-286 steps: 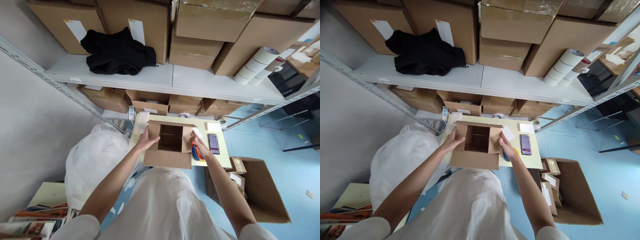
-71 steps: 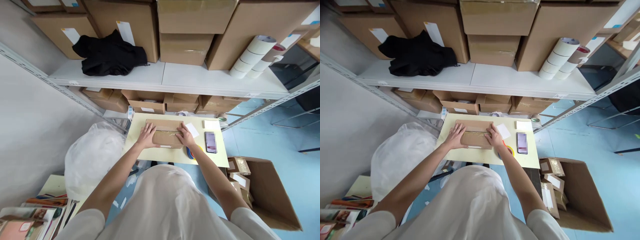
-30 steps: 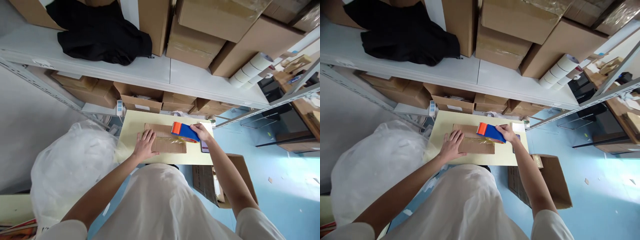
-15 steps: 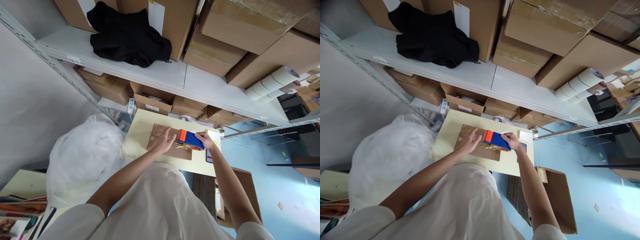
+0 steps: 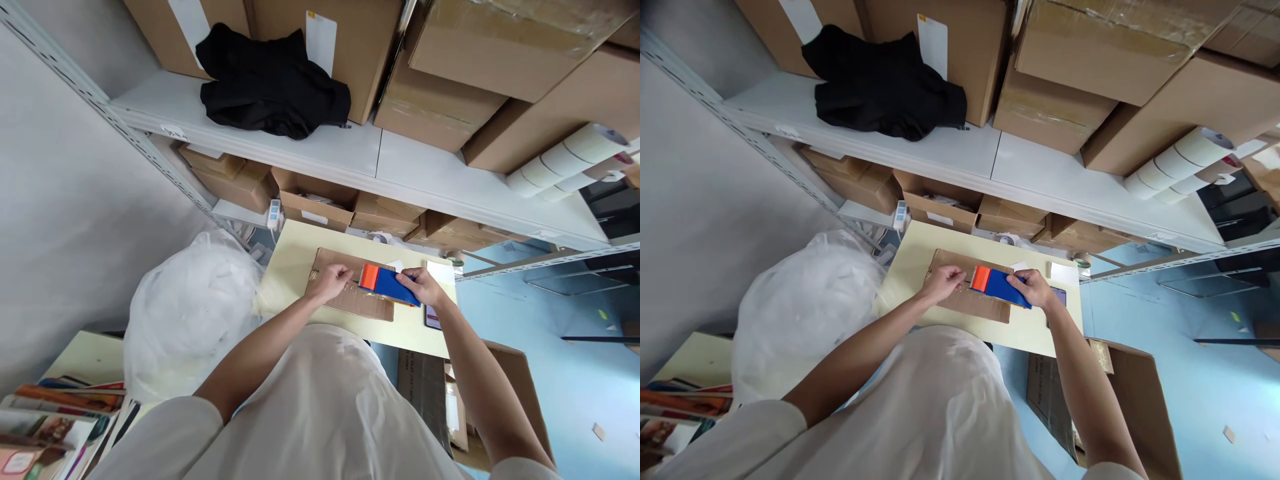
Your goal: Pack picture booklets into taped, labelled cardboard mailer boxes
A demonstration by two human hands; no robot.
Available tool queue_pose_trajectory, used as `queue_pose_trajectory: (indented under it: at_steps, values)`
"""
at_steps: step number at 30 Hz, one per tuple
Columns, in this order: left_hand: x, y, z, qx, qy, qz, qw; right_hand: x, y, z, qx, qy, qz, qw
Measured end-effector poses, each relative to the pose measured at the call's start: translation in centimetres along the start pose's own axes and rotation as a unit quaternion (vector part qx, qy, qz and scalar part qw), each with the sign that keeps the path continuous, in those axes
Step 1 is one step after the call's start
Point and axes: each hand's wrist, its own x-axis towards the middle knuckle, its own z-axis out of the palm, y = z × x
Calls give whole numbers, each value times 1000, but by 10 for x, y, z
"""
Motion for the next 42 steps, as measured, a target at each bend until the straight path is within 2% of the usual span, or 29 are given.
queue_pose_trajectory:
  at_steps: [6, 8, 10, 14, 19, 23, 25, 29, 31, 33, 34, 36, 38, 39, 42]
  values:
    - [-11, -15, -92, -5, 115, -15, 993, -18, 11, -24, -89, 34, 37, 995]
    - [-12, -21, -114, -16, 121, -39, 992, -19, 16, -25, -107, 36, 53, 992]
    - [-9, -28, -124, -9, 117, -53, 992, -17, 17, -22, -111, 37, 58, 991]
    - [-1, -48, -119, 48, 111, -67, 990, -11, 14, -14, -116, 39, 63, 990]
    - [4, -75, -92, 107, 120, -68, 985, -9, 13, -12, -136, 47, 51, 988]
    - [6, -84, -76, 179, 149, -57, 971, -10, 14, -12, -140, 52, 47, 988]
    - [5, -87, -74, 228, 159, -69, 958, -10, 14, -12, -139, 55, 49, 988]
    - [-1, -88, -83, 338, 121, -97, 928, -11, 14, -10, -125, 56, 46, 989]
    - [-3, -79, -91, 349, 109, -53, 929, -11, 14, -10, -124, 53, 42, 990]
    - [0, -60, -95, 378, 72, 60, 921, -10, 14, -11, -125, 48, 47, 990]
    - [2, -48, -95, 410, 26, 137, 901, -11, 13, -11, -126, 46, 50, 990]
    - [9, -26, -88, 490, -80, 235, 836, -11, 13, -12, -126, 42, 55, 990]
    - [15, -10, -77, 554, -157, 255, 777, -11, 12, -12, -127, 39, 51, 990]
    - [17, -5, -71, 576, -178, 249, 758, -11, 11, -11, -130, 40, 46, 990]
    - [19, -1, -62, 611, -191, 222, 736, -10, 9, -10, -134, 36, 36, 990]
